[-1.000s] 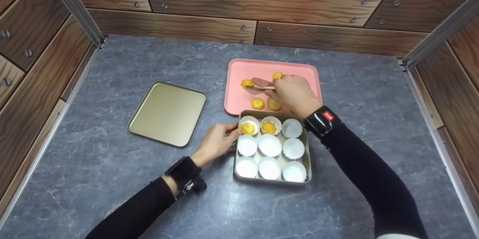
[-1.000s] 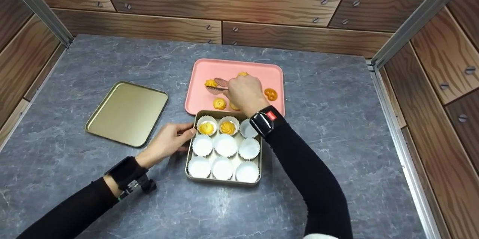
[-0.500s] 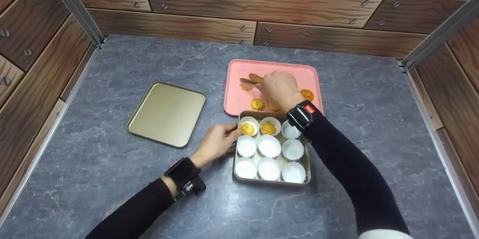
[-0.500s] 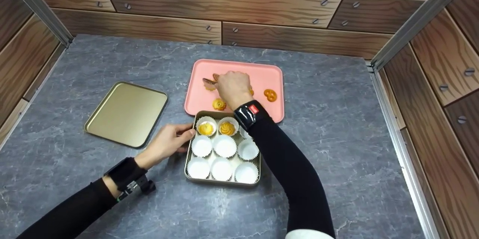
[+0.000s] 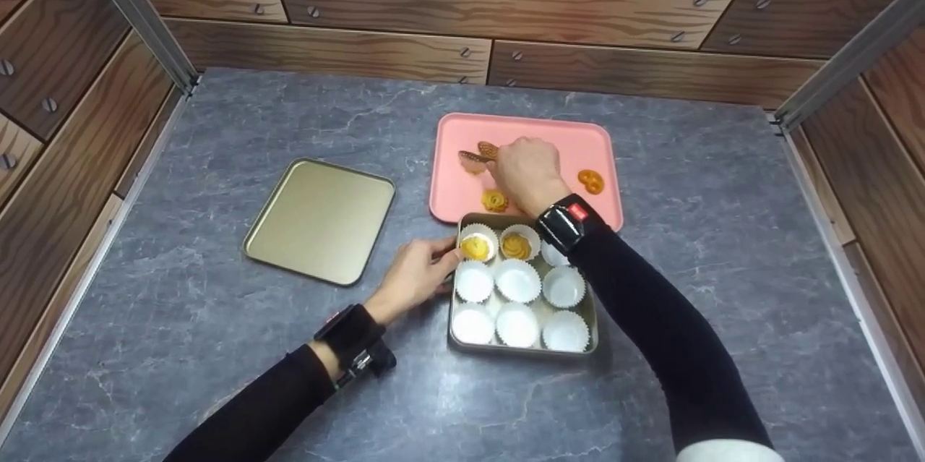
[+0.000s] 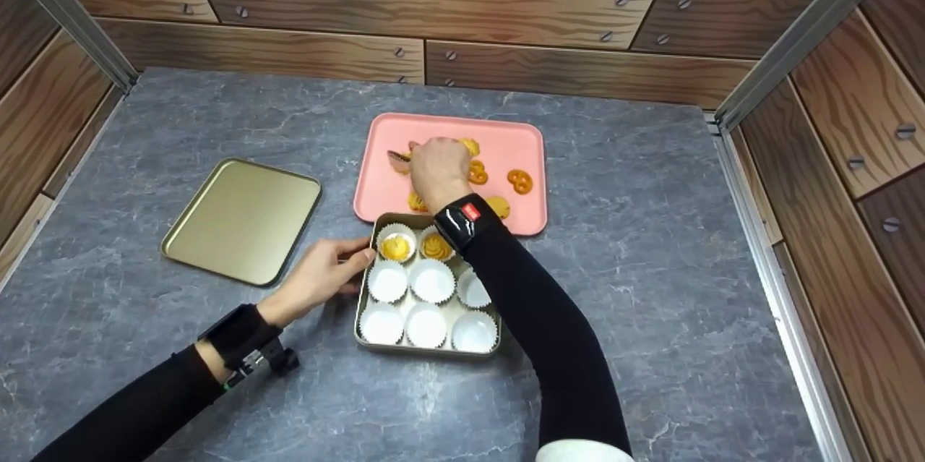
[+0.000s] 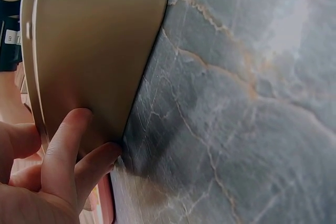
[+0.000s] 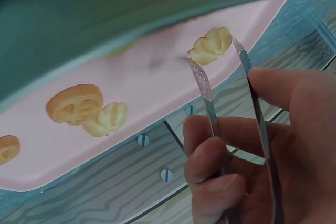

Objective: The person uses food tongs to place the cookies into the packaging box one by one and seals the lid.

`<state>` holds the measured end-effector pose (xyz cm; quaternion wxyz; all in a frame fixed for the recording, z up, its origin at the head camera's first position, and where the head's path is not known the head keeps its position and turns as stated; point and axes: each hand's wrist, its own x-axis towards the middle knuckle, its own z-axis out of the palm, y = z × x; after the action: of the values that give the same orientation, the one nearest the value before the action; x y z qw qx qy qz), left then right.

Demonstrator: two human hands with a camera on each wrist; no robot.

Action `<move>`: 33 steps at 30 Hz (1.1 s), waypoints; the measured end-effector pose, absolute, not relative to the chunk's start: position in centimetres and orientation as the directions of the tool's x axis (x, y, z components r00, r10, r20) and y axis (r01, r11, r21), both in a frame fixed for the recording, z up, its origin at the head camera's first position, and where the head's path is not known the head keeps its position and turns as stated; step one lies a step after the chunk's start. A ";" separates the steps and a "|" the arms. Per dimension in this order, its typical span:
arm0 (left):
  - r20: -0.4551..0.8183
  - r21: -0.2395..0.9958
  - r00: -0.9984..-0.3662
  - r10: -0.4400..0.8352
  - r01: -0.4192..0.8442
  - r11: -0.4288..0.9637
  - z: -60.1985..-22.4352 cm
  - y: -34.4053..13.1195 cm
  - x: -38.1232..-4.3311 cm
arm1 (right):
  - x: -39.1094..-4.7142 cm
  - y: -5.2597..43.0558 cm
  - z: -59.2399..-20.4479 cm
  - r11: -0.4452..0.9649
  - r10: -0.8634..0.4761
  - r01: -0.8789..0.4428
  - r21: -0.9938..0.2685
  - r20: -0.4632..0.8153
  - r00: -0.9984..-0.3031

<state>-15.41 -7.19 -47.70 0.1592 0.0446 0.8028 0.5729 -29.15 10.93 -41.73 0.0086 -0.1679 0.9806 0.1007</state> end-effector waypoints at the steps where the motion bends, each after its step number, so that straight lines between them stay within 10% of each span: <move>1: -0.206 0.933 -0.946 0.252 -0.112 0.342 -47.7 -7.2 -15.4 | -29.1 10.7 -41.8 0.922 -0.327 -0.330 0.203 -0.048 -0.944; 9: -0.147 0.925 -0.957 0.251 -0.043 0.377 -47.8 -7.0 -15.5 | -28.6 9.8 -42.1 0.885 -0.348 -0.332 0.327 -0.011 -0.938; 33: -0.214 0.936 -0.950 0.227 -0.132 0.327 -48.1 -7.1 -15.3 | -26.2 18.3 -40.0 0.916 -0.400 -0.400 0.023 0.068 -0.914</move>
<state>-15.26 -7.08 -48.07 0.1550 0.0298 0.7998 0.5791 -26.15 18.26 -39.99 -0.0356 -0.2045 0.9782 0.0045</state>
